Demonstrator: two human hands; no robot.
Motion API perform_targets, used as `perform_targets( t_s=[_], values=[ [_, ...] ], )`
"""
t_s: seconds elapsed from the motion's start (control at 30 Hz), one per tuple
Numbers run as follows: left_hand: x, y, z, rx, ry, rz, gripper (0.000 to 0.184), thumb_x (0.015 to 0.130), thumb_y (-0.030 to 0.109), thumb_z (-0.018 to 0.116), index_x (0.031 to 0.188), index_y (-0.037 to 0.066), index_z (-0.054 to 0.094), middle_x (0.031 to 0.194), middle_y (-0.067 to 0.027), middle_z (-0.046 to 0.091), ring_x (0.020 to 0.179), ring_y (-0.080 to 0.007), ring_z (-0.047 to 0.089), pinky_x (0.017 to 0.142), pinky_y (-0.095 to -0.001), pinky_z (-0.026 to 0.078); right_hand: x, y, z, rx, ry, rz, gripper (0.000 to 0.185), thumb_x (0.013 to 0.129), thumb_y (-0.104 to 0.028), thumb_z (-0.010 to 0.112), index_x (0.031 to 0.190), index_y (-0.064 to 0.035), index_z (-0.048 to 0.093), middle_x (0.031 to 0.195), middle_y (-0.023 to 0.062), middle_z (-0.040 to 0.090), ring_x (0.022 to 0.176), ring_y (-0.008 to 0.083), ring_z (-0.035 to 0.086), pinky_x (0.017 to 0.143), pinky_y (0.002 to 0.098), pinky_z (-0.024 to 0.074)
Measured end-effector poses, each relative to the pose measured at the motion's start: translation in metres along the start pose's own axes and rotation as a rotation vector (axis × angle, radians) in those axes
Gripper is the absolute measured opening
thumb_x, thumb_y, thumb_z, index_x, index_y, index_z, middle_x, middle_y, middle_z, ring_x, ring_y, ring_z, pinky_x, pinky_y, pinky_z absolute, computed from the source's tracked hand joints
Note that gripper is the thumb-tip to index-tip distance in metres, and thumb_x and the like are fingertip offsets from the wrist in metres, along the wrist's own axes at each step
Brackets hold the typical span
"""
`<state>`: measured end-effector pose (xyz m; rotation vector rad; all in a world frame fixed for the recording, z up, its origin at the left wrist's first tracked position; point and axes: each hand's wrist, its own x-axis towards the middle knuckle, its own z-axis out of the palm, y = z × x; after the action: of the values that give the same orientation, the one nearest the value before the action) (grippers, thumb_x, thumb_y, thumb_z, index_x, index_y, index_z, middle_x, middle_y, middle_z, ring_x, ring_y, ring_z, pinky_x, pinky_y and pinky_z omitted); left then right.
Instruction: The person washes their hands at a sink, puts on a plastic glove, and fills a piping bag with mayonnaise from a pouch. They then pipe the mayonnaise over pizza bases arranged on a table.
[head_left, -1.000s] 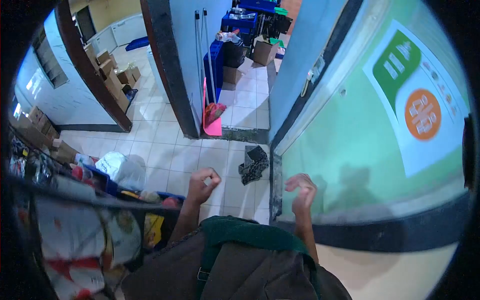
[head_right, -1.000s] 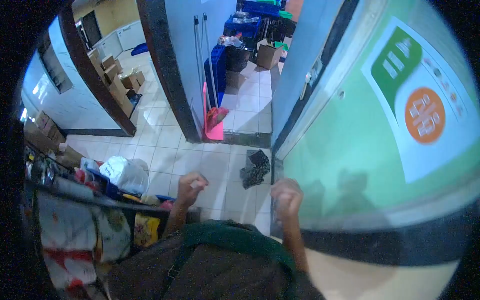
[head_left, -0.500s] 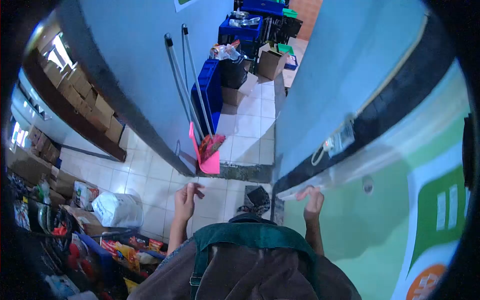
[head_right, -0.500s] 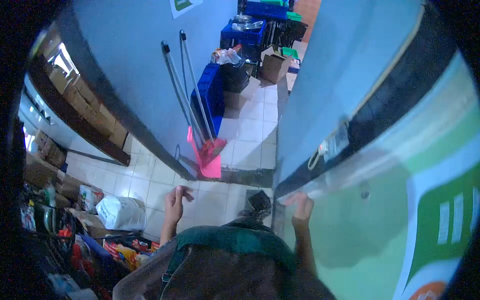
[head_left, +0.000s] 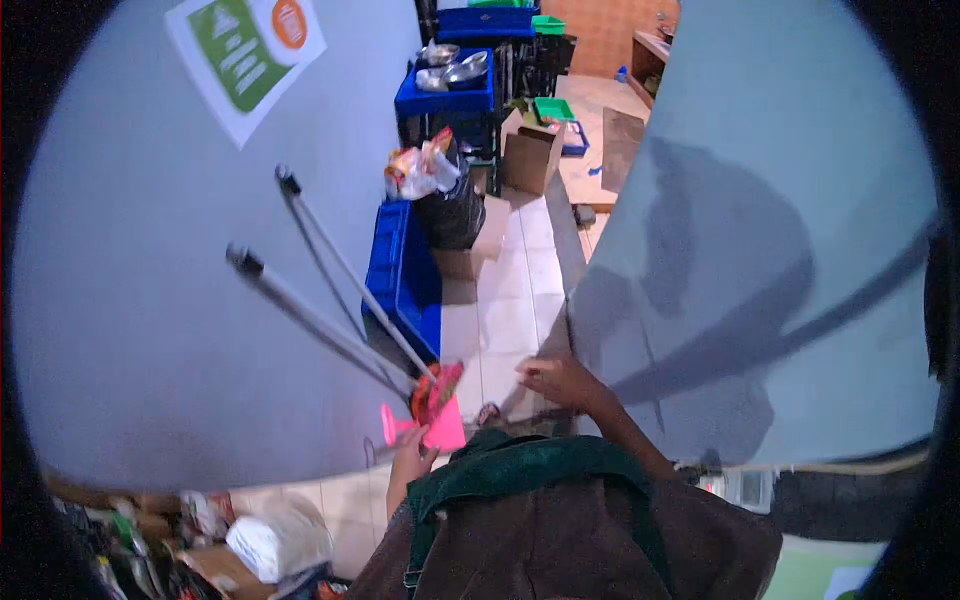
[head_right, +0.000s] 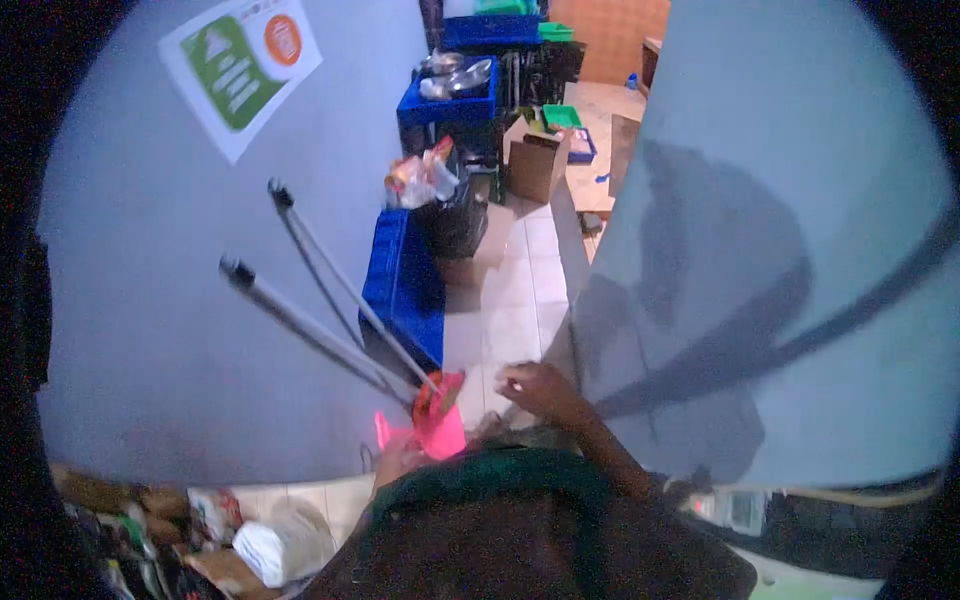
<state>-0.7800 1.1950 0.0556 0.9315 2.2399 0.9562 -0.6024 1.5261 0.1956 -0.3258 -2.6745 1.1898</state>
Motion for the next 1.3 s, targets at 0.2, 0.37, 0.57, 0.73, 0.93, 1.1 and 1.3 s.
perform_targets(
  t_s=[0.2,0.37,0.57,0.73,0.93,1.1,1.3],
  values=[
    [0.201,0.108,-0.086,0.071,-0.059,-0.048,0.049,0.087,0.028,0.065,0.127,0.003,0.053,0.122,-0.0204,0.058,0.113,-0.0347,0.055,0.095,-0.0405,0.044,0.065,0.072,-0.067,-0.292,-0.368,0.477,0.058,0.090,-0.040,0.058,0.132,-0.0025,0.049,0.134,0.0180,0.051,0.122,0.0345,0.049,0.104,0.0434,0.0370],
    [0.365,0.132,-0.111,0.204,-0.121,0.191,0.048,0.088,0.029,0.063,0.126,0.002,0.054,0.126,-0.0188,0.056,0.117,-0.0332,0.053,0.100,-0.0387,0.042,0.148,0.070,-0.147,-0.578,0.494,0.142,0.054,0.094,-0.046,0.048,0.126,-0.0029,0.052,0.126,0.0210,0.054,0.117,0.0296,0.053,0.105,0.0474,0.0310],
    [0.522,0.200,-0.085,0.241,-0.176,0.339,0.045,0.087,0.026,0.063,0.126,0.004,0.055,0.127,-0.0170,0.056,0.120,-0.0325,0.052,0.102,-0.0383,0.041,0.266,0.140,-0.239,-0.410,0.917,-0.058,0.075,0.096,-0.060,0.019,0.058,-0.0080,0.058,0.049,-0.0016,0.048,0.073,0.0224,0.067,0.106,0.0524,0.0210],
    [0.627,0.339,-0.060,0.112,-0.403,0.460,0.029,0.087,0.025,0.061,0.108,0.006,0.064,0.112,-0.0145,0.064,0.108,-0.0308,0.060,0.101,-0.0390,0.041,0.356,0.212,-0.324,-0.343,0.961,-0.021,0.073,0.097,-0.058,0.019,0.059,-0.0086,0.057,0.050,0.0003,0.049,0.071,0.0208,0.066,0.107,0.0511,0.0180],
    [0.770,0.393,-0.081,-0.139,-0.356,0.562,0.036,0.091,0.031,0.054,0.063,0.009,0.060,0.071,-0.0064,0.066,0.091,-0.0256,0.068,0.108,-0.0509,0.029,0.426,0.269,-0.389,-0.249,0.909,0.039,0.063,0.098,-0.050,0.028,0.062,-0.0086,0.058,0.068,0.0062,0.063,0.071,0.0225,0.065,0.108,0.0513,0.0167],
    [0.875,0.359,-0.051,-0.339,-0.182,0.234,0.080,0.089,0.072,0.025,0.060,0.003,0.054,0.060,-0.0078,0.060,0.085,-0.0246,0.068,0.091,-0.0419,0.048,0.460,0.352,-0.430,-0.183,0.964,0.149,0.075,0.096,-0.063,0.019,0.064,-0.0079,0.060,0.061,0.0041,0.060,0.062,0.0198,0.062,0.104,0.0505,0.0247],
    [1.029,0.453,0.011,-0.151,-0.464,0.444,0.072,0.096,0.061,0.029,0.066,0.001,0.055,0.058,-0.0094,0.058,0.077,-0.0267,0.068,0.088,-0.0400,0.050,0.452,0.430,-0.515,-0.287,1.302,0.402,0.090,0.089,-0.073,0.008,0.062,-0.0034,0.058,0.053,0.0029,0.054,0.055,0.0177,0.056,0.104,0.0466,0.0282]
  ],
)
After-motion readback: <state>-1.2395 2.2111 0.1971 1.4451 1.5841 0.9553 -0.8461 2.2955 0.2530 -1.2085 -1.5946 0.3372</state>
